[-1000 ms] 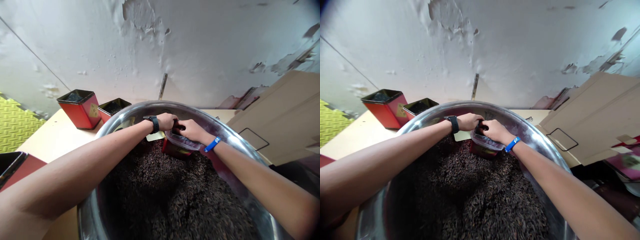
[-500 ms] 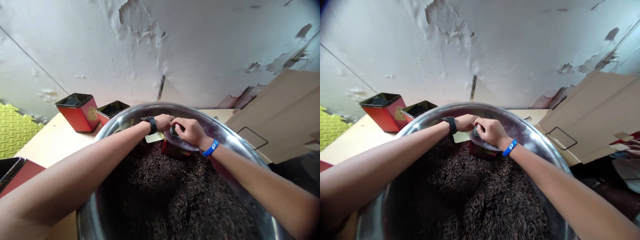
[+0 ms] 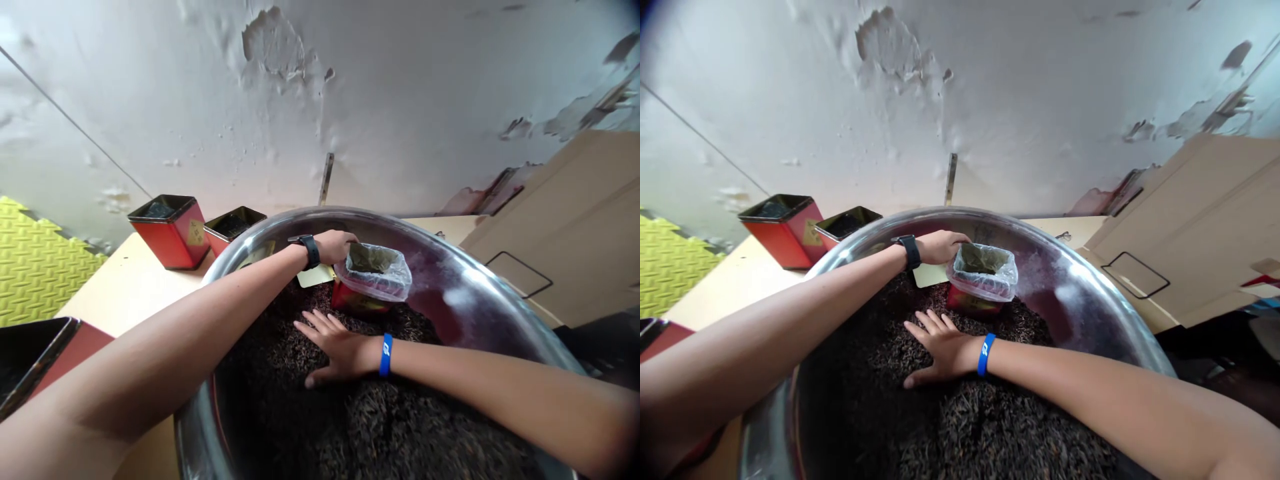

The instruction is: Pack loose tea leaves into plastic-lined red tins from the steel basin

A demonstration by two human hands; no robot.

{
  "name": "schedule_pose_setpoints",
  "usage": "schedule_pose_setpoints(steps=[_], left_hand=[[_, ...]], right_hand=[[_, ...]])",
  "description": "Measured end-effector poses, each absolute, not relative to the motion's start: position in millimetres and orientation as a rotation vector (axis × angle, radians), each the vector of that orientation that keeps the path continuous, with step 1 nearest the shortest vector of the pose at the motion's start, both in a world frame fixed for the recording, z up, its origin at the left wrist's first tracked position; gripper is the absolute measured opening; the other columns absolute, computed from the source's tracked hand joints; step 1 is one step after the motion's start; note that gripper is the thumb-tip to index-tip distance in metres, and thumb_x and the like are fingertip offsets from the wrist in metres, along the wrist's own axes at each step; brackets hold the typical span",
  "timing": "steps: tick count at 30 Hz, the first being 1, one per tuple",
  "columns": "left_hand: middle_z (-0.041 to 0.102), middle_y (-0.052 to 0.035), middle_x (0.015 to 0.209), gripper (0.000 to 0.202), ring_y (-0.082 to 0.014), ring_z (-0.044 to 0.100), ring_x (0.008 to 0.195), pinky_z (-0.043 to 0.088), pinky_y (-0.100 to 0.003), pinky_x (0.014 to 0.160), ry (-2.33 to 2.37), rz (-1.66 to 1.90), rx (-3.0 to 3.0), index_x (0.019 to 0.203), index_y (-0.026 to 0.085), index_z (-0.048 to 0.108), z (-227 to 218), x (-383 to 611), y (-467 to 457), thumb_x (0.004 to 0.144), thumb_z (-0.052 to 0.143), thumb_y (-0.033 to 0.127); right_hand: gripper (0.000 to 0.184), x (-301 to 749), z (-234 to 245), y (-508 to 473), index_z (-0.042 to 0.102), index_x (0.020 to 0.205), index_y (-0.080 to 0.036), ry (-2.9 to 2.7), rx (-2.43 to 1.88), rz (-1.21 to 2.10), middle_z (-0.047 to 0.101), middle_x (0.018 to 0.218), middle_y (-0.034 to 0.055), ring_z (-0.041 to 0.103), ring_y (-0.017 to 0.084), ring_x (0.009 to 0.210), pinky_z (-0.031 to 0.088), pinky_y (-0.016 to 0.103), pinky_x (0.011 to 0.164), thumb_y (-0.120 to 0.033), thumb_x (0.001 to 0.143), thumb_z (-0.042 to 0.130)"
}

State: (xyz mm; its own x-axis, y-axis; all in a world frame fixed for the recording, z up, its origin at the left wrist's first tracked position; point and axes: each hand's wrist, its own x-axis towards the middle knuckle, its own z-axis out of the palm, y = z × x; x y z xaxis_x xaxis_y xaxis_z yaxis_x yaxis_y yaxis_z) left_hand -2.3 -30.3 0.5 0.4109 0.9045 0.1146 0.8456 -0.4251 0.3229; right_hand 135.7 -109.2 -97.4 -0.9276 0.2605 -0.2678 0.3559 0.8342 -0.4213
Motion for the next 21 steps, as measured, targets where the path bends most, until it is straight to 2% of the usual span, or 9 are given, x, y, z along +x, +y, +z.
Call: schedule_pose_setpoints(steps=[2,4,8,12,16,21], left_hand=[[0.061,-0.0050,0.107,0.040,-0.0159,0.056,0.094,0.041,-0.025,0.081,1.540,0.404,2.453,0.113,0.020,0.054,-0.4,-2.8,-28.3,0.082,0.028,0.022],[0.061,-0.0050,0.108,0.040,-0.0159,0.056,0.095,0.041,-0.025,0.081,1.538,0.400,2.453,0.113,0.020,0.053,-0.6,-3.1,-27.1,0.082,0.028,0.021],[0.060,-0.0045,0.109,0.039,-0.0155,0.055,0.095,0.041,-0.025,0.082,1.520,0.392,2.449,0.112,0.020,0.054,0.6,-3.3,-27.3,0.082,0.029,0.022],[0.060,-0.0047,0.108,0.039,-0.0161,0.055,0.095,0.041,-0.025,0.081,1.521,0.379,2.449,0.111,0.020,0.054,1.5,-3.8,-27.7,0.083,0.028,0.023],[0.059,-0.0046,0.110,0.039,-0.0158,0.055,0.096,0.040,-0.025,0.083,1.522,0.365,2.457,0.113,0.020,0.053,2.3,-3.5,-28.8,0.083,0.027,0.023],[0.059,-0.0045,0.110,0.040,-0.0154,0.054,0.096,0.040,-0.024,0.083,1.543,0.332,2.456,0.114,0.018,0.052,6.0,-1.9,-32.8,0.083,0.028,0.022]], right_hand=[[0.103,133.6,-102.1,-114.6,0.006,0.139,-0.023,2.803,0.534,-0.796,-0.001,0.145,0.0151,-0.004,0.036,0.130,0.010,0.052,0.102,-0.069,0.061,0.053],[0.101,130.2,-100.2,-121.9,0.014,0.138,-0.025,2.812,0.550,-0.820,0.004,0.145,0.0143,0.000,0.036,0.130,0.012,0.051,0.101,-0.068,0.057,0.056],[0.095,124.1,-91.4,-134.6,0.029,0.132,-0.023,2.895,0.532,-0.732,0.021,0.138,0.0139,0.014,0.034,0.127,0.018,0.051,0.099,-0.063,0.053,0.062],[0.088,120.8,-85.6,-144.6,0.037,0.126,-0.020,2.958,0.466,-0.639,0.034,0.128,0.0132,0.034,0.031,0.112,0.032,0.048,0.089,-0.061,0.052,0.060],[0.074,120.8,-75.7,-156.7,0.047,0.117,-0.015,2.967,0.401,-0.556,0.044,0.116,0.0142,0.045,0.028,0.099,0.041,0.039,0.079,-0.058,0.058,0.056],[0.053,124.8,-61.9,-170.4,0.052,0.111,-0.016,2.936,0.338,-0.491,0.055,0.098,0.0107,0.055,0.021,0.077,0.043,0.030,0.063,-0.049,0.069,0.048]])
